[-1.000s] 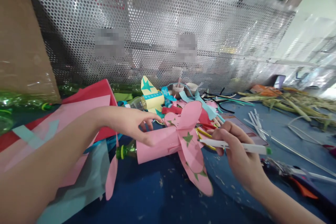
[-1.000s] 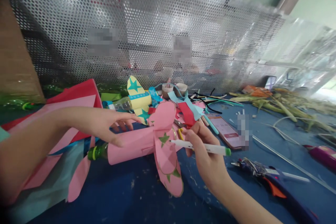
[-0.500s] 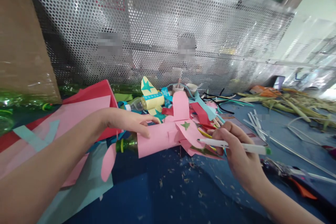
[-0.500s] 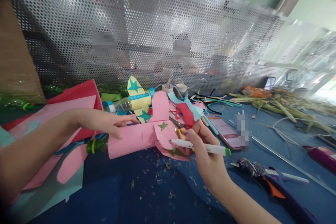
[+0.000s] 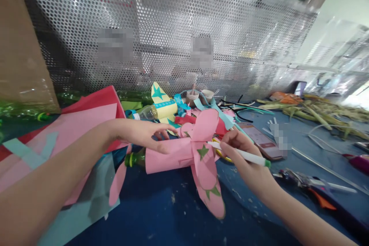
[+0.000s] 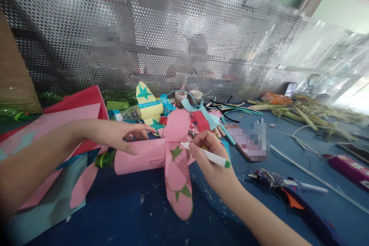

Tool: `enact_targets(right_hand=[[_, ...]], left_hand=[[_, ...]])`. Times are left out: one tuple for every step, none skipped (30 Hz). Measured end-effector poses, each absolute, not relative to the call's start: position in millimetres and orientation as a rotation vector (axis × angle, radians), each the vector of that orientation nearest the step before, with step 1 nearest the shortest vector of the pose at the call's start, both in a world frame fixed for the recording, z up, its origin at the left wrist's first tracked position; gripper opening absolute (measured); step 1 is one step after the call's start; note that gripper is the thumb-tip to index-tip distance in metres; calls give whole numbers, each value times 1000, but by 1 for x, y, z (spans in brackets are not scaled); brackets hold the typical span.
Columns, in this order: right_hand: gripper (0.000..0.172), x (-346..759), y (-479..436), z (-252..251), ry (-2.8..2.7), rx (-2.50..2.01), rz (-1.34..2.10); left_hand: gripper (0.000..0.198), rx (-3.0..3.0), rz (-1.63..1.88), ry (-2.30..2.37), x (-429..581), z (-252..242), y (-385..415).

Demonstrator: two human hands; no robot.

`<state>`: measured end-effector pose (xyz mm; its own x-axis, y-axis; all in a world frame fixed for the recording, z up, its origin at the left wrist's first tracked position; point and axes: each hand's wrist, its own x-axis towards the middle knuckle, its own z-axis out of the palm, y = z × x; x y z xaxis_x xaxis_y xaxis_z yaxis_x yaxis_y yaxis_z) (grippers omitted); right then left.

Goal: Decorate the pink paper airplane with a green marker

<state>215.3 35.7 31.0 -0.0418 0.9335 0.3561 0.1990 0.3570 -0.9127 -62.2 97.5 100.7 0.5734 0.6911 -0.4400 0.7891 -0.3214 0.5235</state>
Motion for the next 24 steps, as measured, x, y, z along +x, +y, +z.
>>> enact_targets(right_hand=[[21,216,36,31,-1514,-1063,829],[19,216,35,32,-1514,-1056,826],[19,216,35,33,-1511,-1046,825],[19,216,34,34,-1507,-1036,832],[20,215,33,36,-1504,-1030,845],[21,215,33,37,-1504,-1030,865],[22,214,32,38,-1507,-1035,886],[22,214,32,38,-1508,-1045,903],[23,213,31,38,-1506,-1058,913],[23,213,32,37,-1506,-1069,920],[23,213,32,36,-1511,-1075,921],[23,213,32,35,-1518,-1079,917],[24,213,32,34,-1529,-1083,908],[24,213,33,33,-1542,-1087,897],[24,214,33,32,-1554,-1089,885],[24,214,33,32,-1562,-1090,876],[25,214,33,32,-1564,-1093,872],[24,214,33,32,-1562,-1099,872],[24,213,33,32,-1559,-1106,874],[24,213,33,33,-1555,-1118,875],[24,213,33,33,-1553,-1133,871],[23,212,33,33,-1552,-1149,868],[22,212,33,32,-1553,-1162,864],[22,212,34,32,-1556,-1170,865]], left_hand=[[79,2141,-111,1167,-58,100,97],[75,2188,-44,1163,-52,99,95],[72,2227,27,1168,-46,98,93],[69,2270,113,1182,-40,97,90],[65,2308,192,1186,-33,95,87],[63,2329,255,1192,-27,93,83],[60,2337,307,1194,-21,90,79],[57,2348,345,1202,-16,87,76],[55,2365,377,1208,-13,83,74],[53,2385,395,1207,-10,79,72],[51,2410,410,1204,-8,75,72],[49,2437,424,1193,-7,71,72],[46,2460,434,1173,-7,68,73],[43,2478,439,1148,-7,65,75],[39,2488,440,1121,-7,63,76],[36,2489,437,1099,-8,62,78],[34,2481,430,1086,-8,61,79],[33,2468,420,1083,-8,61,80],[33,2454,411,1091,-7,62,80],[34,2440,406,1105,-7,63,81],[34,2428,401,1120,-6,64,80],[35,2419,394,1132,-6,64,80],[34,2412,391,1139,-5,65,80],[34,2408,390,1141,-5,65,79]])
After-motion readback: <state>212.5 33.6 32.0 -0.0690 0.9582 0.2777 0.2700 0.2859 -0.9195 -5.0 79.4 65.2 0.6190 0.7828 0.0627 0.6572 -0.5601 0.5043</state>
